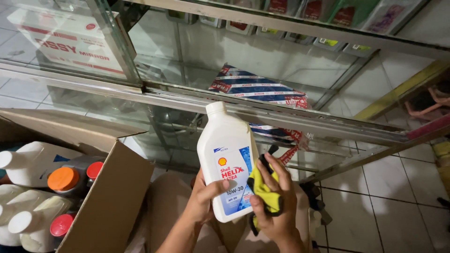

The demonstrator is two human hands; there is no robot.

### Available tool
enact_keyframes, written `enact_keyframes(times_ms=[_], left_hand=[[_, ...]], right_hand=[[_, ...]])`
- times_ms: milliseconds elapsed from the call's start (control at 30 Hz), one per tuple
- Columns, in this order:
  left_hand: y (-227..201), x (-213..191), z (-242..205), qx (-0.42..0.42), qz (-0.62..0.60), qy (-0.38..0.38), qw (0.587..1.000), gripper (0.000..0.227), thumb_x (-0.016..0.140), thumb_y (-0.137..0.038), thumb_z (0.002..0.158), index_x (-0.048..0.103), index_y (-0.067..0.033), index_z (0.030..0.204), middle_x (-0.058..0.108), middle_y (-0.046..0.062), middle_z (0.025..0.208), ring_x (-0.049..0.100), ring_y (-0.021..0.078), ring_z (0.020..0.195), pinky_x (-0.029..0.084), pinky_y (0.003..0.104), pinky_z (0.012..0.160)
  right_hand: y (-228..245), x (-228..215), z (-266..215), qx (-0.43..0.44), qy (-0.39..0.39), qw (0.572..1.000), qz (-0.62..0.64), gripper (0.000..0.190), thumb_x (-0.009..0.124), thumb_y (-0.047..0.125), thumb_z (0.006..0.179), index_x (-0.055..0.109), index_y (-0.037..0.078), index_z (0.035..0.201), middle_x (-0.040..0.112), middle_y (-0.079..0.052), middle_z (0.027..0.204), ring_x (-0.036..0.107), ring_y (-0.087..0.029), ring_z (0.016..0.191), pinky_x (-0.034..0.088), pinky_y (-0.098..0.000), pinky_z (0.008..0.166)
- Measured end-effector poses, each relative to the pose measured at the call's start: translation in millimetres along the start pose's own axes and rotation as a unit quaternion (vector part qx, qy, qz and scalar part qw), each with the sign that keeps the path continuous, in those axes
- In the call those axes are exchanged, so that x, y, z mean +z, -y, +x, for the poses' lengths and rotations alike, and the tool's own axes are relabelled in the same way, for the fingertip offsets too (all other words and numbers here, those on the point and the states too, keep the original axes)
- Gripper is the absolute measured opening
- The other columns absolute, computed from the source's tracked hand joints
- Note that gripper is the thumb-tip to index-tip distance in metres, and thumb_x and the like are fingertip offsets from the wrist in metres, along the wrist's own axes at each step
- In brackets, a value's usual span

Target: Wipe a plastic engine oil bottle with a yellow microfiber cloth.

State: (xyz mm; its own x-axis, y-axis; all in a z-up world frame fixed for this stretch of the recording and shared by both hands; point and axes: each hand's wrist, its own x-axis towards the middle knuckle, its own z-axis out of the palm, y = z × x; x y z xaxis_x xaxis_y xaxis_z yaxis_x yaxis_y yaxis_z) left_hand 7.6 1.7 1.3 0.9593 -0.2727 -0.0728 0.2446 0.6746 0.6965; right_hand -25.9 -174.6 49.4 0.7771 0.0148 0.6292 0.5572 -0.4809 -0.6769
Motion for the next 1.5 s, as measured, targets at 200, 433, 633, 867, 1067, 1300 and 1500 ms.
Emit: enact_keyframes(times_ms=[200,433,633,867,1067,1300,1500], left_hand=[[1.0,12.0,-8.1,0.031,0.041,0.026,0.998,0.081,0.069,0.014,0.065,0.047,0.0034,0.142,0.07,0.024,0.115,0.071,0.031,0.092,0.061,0.041,0.081],[-7.5,38.3,-18.3,0.007,0.185,0.045,0.982,0.089,0.071,0.009,0.055,0.05,0.0004,0.141,0.075,0.017,0.112,0.072,0.0246,0.093,0.061,0.035,0.081],[-0.6,19.8,-12.9,0.105,0.249,0.082,0.959,0.089,0.083,-0.01,0.062,0.047,-0.0029,0.143,0.069,0.012,0.12,0.067,0.0219,0.103,0.054,0.034,0.091],[-19.3,46.5,-21.6,0.054,0.315,0.054,0.946,0.095,0.068,0.006,0.06,0.039,-0.0025,0.15,0.071,0.011,0.109,0.068,0.0211,0.093,0.056,0.029,0.077],[-19.0,43.8,-21.2,0.046,0.362,0.031,0.93,0.1,0.071,-0.001,0.057,0.04,-0.0069,0.152,0.072,0.013,0.121,0.072,0.024,0.104,0.058,0.033,0.087],[2.7,17.5,-4.5,0.179,0.406,0.075,0.893,0.064,0.069,-0.007,0.074,0.048,-0.0006,0.134,0.067,0.015,0.117,0.07,0.0253,0.1,0.059,0.033,0.083],[-19.0,31.6,-10.8,0.067,0.378,0.014,0.923,0.094,0.071,-0.003,0.059,0.044,-0.0024,0.148,0.074,0.013,0.112,0.071,0.0218,0.093,0.057,0.03,0.078]], right_hand=[[12.7,-3.5,17.2,-0.104,0.09,0.977,-0.165,0.049,0.055,0.022,0.092,0.061,0.005,0.137,0.052,-0.011,0.15,0.049,-0.033,0.139,0.037,-0.0537,0.12],[13.1,-2.6,56.5,-0.097,0.002,0.986,-0.135,0.047,0.059,0.014,0.094,0.061,0.0,0.139,0.041,-0.014,0.157,0.039,-0.036,0.148,0.032,-0.0523,0.126],[-8.4,22.2,34.5,-0.238,0.075,0.967,-0.056,0.06,0.033,0.051,0.099,0.06,0.015,0.138,0.058,0.004,0.146,0.039,-0.022,0.145,0.033,-0.051,0.125],[-24.6,16.5,72.3,-0.263,0.058,0.963,-0.029,0.053,0.032,0.047,0.101,0.076,0.019,0.102,0.071,0.006,0.109,0.055,-0.021,0.118,0.043,-0.0525,0.109],[-16.5,20.7,80.4,-0.188,0.038,0.98,-0.047,0.049,0.036,0.031,0.096,0.078,0.006,0.099,0.074,-0.006,0.101,0.062,-0.022,0.101,0.04,-0.0444,0.111],[-23.0,30.4,55.9,-0.315,0.135,0.936,-0.078,0.039,0.059,0.041,0.083,0.08,0.011,0.097,0.078,-0.001,0.102,0.063,-0.027,0.111,0.046,-0.0507,0.104],[-34.9,24.5,75.4,-0.186,0.024,0.979,-0.074,0.04,0.049,0.039,0.094,0.072,0.016,0.117,0.064,-0.003,0.126,0.054,-0.027,0.122,0.037,-0.0497,0.115]])
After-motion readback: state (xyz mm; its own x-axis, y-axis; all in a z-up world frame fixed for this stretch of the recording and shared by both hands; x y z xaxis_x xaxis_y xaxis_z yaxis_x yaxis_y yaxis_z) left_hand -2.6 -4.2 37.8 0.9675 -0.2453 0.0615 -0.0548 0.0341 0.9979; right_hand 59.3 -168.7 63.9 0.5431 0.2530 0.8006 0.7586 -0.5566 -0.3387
